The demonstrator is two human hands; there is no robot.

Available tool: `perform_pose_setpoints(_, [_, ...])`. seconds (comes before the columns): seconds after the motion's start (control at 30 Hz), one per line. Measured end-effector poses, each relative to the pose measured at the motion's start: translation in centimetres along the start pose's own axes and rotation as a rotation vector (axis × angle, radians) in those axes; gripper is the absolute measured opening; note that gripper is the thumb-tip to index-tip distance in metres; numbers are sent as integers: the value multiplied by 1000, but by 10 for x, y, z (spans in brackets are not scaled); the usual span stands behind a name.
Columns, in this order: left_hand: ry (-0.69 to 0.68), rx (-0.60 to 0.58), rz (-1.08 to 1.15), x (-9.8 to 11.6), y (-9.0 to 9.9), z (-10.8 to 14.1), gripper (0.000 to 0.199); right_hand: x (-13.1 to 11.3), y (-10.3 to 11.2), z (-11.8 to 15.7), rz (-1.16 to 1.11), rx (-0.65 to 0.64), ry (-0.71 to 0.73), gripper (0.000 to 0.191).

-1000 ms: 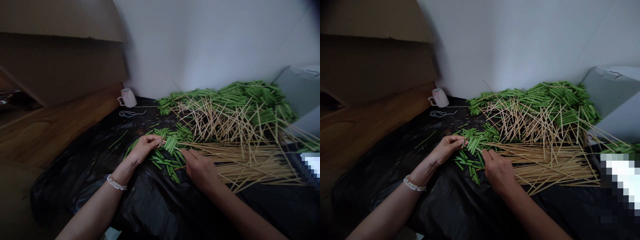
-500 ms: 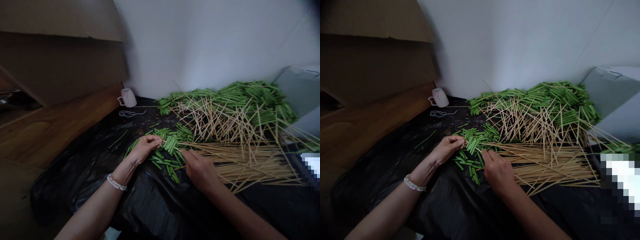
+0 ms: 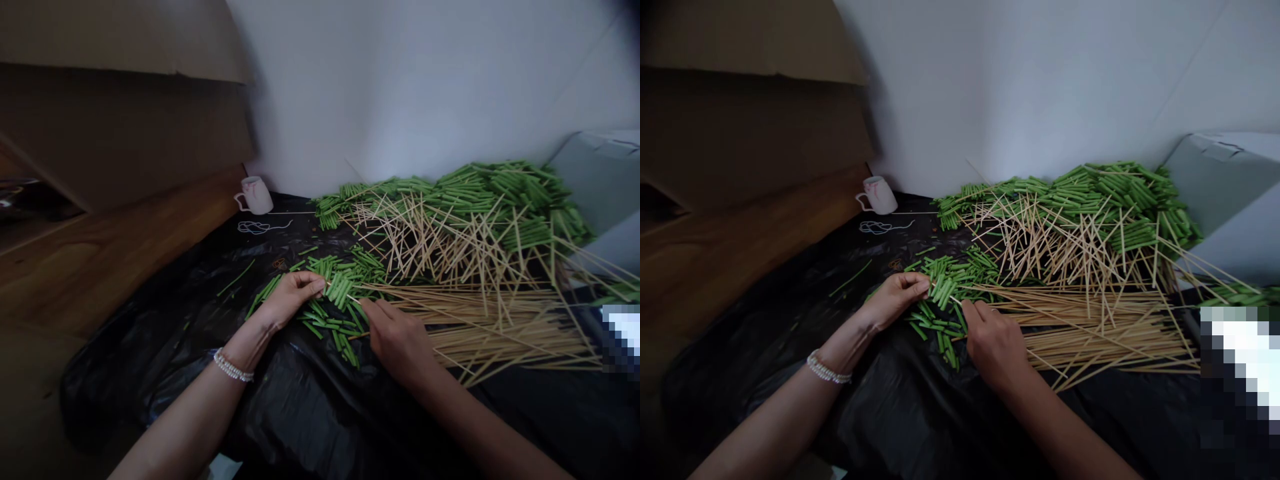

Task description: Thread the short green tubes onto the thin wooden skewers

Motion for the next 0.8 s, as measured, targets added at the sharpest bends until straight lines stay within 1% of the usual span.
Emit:
perform_pose_setpoints(0.23, [-37,-31,-148,4,1,0,34,-2,2,-1,-18,-61,-21,32])
perform_pose_setpoints(0.33, [-29,-42,-149,2,2,-1,34,-2,3,-2,-9,-63,-13,32])
perform_pose_setpoints(0.43, [-39,-37,-148,3,3,-1,34,-1,3,-2,-3,-39,2,32])
perform_pose_setpoints(0.5, [-64,3,-136,6,5,-2,34,2,3,-3,3,-11,4,32])
perform_pose_setpoints(0.53, [-76,44,-119,7,7,-2,35,5,3,-3,6,7,0,32])
perform_pose_setpoints(0.63, [-113,210,-89,11,19,-5,37,12,4,-4,8,48,-23,35])
perform_pose_setpoints(0.67, [-125,244,-127,12,23,-5,36,14,4,-5,11,52,-32,35])
perform_pose_setpoints(0.7, [-135,250,-198,13,28,-6,34,16,4,-5,17,50,-39,35])
perform_pose_setpoints(0.8, [-173,175,-494,12,35,-6,26,17,3,-4,32,39,-41,33])
Point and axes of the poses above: each hand's wrist, its own z-axis away from the middle knuckle, its own y-axis out of the back of the hand, x = y × z, the point moved 1 cm from there along -z, towards the middle knuckle, and after that the axes turned 5 degrees about x, right-handed, at the moved point
